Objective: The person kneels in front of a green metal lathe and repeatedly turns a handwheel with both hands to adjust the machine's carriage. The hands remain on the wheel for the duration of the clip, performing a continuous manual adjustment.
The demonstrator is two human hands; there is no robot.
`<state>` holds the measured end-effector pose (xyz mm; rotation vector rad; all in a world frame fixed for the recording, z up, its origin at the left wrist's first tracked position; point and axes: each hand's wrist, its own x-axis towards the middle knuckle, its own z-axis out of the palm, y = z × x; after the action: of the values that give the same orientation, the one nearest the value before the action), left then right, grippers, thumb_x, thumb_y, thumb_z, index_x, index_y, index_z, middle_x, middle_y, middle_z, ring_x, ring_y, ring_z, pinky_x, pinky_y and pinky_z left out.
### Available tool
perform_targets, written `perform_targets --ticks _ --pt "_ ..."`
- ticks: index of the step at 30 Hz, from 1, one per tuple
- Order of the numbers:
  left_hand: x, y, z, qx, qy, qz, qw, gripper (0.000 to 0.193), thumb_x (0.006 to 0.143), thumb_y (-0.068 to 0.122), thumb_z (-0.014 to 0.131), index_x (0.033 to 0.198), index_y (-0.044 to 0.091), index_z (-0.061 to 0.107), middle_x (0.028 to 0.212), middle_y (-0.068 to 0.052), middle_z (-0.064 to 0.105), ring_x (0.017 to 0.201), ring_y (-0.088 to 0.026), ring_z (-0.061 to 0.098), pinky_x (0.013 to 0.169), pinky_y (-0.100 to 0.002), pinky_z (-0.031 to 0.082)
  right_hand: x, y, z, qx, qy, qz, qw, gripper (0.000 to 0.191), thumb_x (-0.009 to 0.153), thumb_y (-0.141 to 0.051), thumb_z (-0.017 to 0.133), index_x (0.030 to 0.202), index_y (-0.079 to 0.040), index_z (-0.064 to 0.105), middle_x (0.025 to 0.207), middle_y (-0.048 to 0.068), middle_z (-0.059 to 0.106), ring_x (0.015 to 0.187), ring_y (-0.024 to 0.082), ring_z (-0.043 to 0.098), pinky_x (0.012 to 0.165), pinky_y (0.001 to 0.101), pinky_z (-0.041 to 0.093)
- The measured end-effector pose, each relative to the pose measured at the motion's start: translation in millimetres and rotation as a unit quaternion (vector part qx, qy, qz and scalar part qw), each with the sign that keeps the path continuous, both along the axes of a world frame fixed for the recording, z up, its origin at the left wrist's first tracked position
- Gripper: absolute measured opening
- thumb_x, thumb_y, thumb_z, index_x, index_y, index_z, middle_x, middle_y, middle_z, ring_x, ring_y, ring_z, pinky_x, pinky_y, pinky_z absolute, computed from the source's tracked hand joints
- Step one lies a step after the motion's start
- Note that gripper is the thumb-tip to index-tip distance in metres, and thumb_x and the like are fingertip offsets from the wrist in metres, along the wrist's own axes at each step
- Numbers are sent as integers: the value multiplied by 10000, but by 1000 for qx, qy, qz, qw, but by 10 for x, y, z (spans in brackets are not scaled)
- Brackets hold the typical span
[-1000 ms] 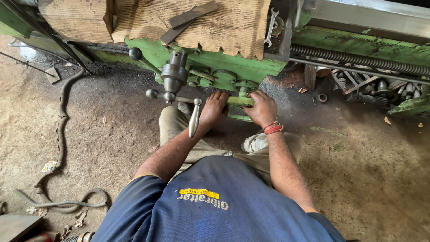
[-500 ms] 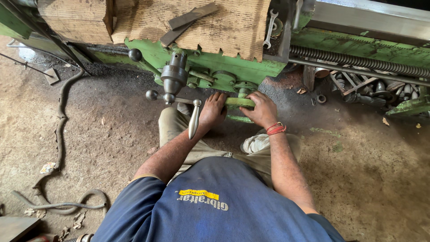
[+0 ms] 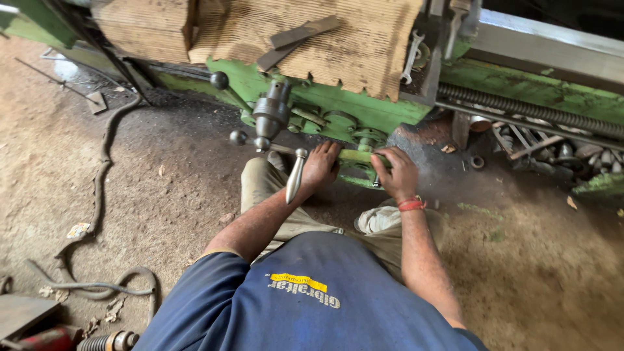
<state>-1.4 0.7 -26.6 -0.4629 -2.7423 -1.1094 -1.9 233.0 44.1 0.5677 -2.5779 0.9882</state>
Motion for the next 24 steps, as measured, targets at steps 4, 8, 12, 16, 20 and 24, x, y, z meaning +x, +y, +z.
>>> perform_targets --ticks 4,8,12,16,20,24 --pt "-2 11 -53 1 -3 7 1000 463 793 34 689 1237 31 560 1183 -213 610 1154 -441 581 955 -543 464 48 17 -73 -6 42 -14 999 232 1028 -301 660 1065 -91 750 1028 92 747 962 300 717 834 385 555" --pt "32 -7 -81 3 3 5 1000 478 792 24 685 1252 25 557 1186 -215 603 1148 -442 579 946 -544 462 99 57 -296 -30 52 -77 995 241 1061 -278 612 1028 -66 721 1005 107 735 920 328 714 795 409 553" --pt "-48 -16 -37 10 11 0 1000 471 795 28 683 1251 32 564 1184 -209 609 1151 -436 586 961 -542 464 -5 195 -494 -23 28 -127 991 295 1073 -280 568 931 -44 673 913 150 690 839 390 672 728 464 518" --pt "-98 53 87 20 7 2 1000 485 802 33 681 1274 39 571 1190 -212 607 1146 -438 584 947 -543 464 -81 337 -507 -44 48 -134 989 305 1067 -285 560 926 -39 673 882 173 679 818 418 659 708 485 510" --pt "44 -118 34 1 38 -4 999 517 776 46 695 1271 15 553 1216 -257 572 1135 -462 563 937 -552 457 62 182 -544 -51 36 -131 989 313 1069 -279 561 904 -33 660 861 183 668 813 426 652 702 488 502" --pt "53 -238 -4 5 9 -7 1000 467 804 28 660 1257 16 548 1204 -240 583 1125 -460 567 942 -554 459 85 26 -517 -65 38 -130 989 308 1065 -265 562 880 -31 636 837 185 647 796 427 639 695 488 494"
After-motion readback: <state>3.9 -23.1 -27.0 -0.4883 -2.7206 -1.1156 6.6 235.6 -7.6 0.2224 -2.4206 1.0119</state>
